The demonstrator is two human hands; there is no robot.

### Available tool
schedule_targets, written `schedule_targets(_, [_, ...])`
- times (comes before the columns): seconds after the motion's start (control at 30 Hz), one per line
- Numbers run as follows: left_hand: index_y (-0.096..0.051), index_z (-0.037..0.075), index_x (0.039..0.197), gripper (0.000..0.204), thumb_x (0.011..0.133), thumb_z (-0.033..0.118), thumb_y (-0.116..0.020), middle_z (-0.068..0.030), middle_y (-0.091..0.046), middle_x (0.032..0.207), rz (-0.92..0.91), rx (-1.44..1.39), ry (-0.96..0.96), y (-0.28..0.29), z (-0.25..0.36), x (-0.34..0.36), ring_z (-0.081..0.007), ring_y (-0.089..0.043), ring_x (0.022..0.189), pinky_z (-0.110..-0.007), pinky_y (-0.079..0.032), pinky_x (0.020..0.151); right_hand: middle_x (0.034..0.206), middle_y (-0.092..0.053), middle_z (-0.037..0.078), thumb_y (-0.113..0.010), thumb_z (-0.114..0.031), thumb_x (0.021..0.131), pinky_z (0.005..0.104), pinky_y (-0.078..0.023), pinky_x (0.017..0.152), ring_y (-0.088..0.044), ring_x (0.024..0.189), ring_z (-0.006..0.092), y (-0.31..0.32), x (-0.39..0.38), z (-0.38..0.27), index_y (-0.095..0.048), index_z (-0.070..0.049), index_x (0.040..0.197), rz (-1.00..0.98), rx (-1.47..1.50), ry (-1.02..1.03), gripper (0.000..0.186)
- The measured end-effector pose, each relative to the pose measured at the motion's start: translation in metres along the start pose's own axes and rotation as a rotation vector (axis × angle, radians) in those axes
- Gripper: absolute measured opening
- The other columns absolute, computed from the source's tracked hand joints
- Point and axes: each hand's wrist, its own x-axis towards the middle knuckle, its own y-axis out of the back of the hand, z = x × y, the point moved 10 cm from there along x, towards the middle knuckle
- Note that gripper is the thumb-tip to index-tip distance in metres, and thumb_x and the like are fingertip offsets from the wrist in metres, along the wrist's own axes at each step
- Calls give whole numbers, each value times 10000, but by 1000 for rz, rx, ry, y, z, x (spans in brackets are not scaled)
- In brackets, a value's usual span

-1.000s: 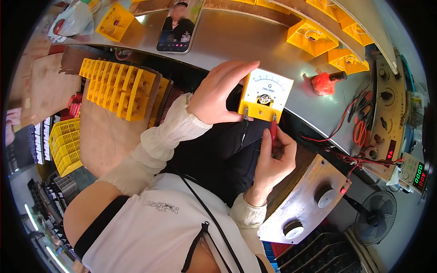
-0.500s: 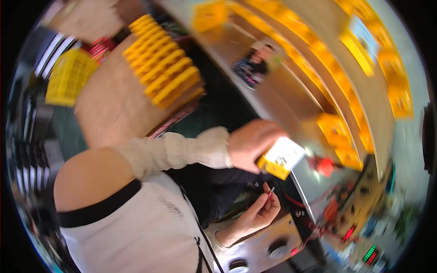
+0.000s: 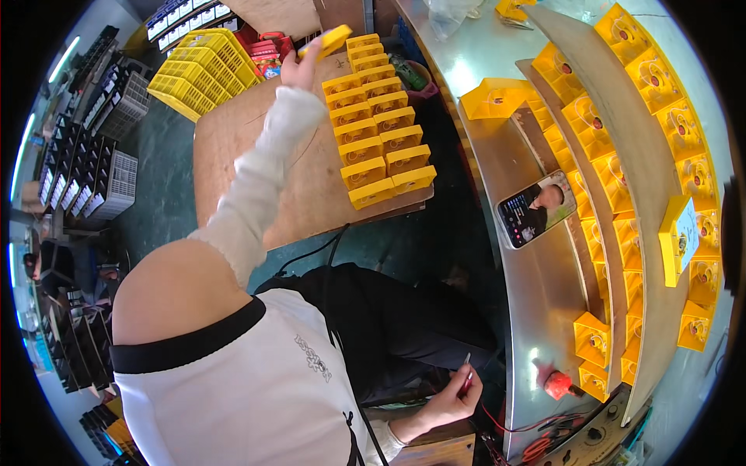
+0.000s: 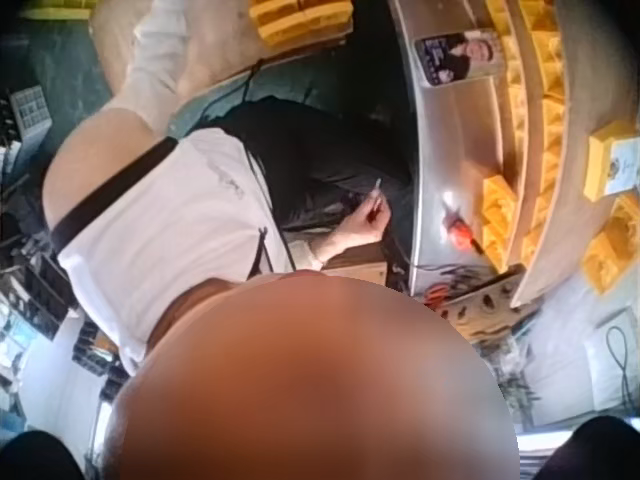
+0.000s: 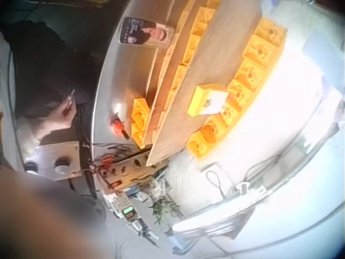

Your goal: Testing analog meters using electrical probes at a workbench and organizing them into storage bins.

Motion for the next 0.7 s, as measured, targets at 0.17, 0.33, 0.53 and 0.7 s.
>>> schedule_targets(0.17, [-523, -12, 1312, 632, 839, 345, -744, -167, -591, 1177, -148, 689, 209, 3, -119, 62, -244, -595, 1077, -361, -498, 913, 684, -549, 15, -680, -178, 933, 236, -281, 484, -422, 580, 67, 32, -3, 31, -662, 36, 890, 86, -97, 34, 219])
schedule_targets(0.33, [-565, -24, 1263, 662, 810, 424, -743, -220, -604, 1187, -144, 903, 211, 5, -162, 64, -299, -592, 1119, -397, -481, 948, 697, -568, 20, -708, -172, 910, 238, -342, 502, -448, 596, 76, 35, -20, 57, -655, 41, 883, 95, -102, -65, 221])
schedule_targets(0.53, [-617, -38, 1205, 716, 774, 520, -742, -285, -620, 1198, 189, 784, -43, -31, -24, 34, -365, -589, 1170, -440, -461, 991, 724, -660, 92, -781, -85, 813, 259, -485, 600, -565, 650, 100, 43, -26, 61, -686, 44, 890, 90, -88, -118, 178])
schedule_targets(0.7, [-396, -57, 1387, 620, 878, 95, -716, -183, -514, 1362, -474, -364, -1070, -139, 235, -165, -243, -503, 1271, -380, -391, 1087, 754, -664, 81, -764, -43, 817, 249, -482, 609, -574, 664, 97, 38, -1, 33, -695, 38, 950, 109, -74, 53, 171])
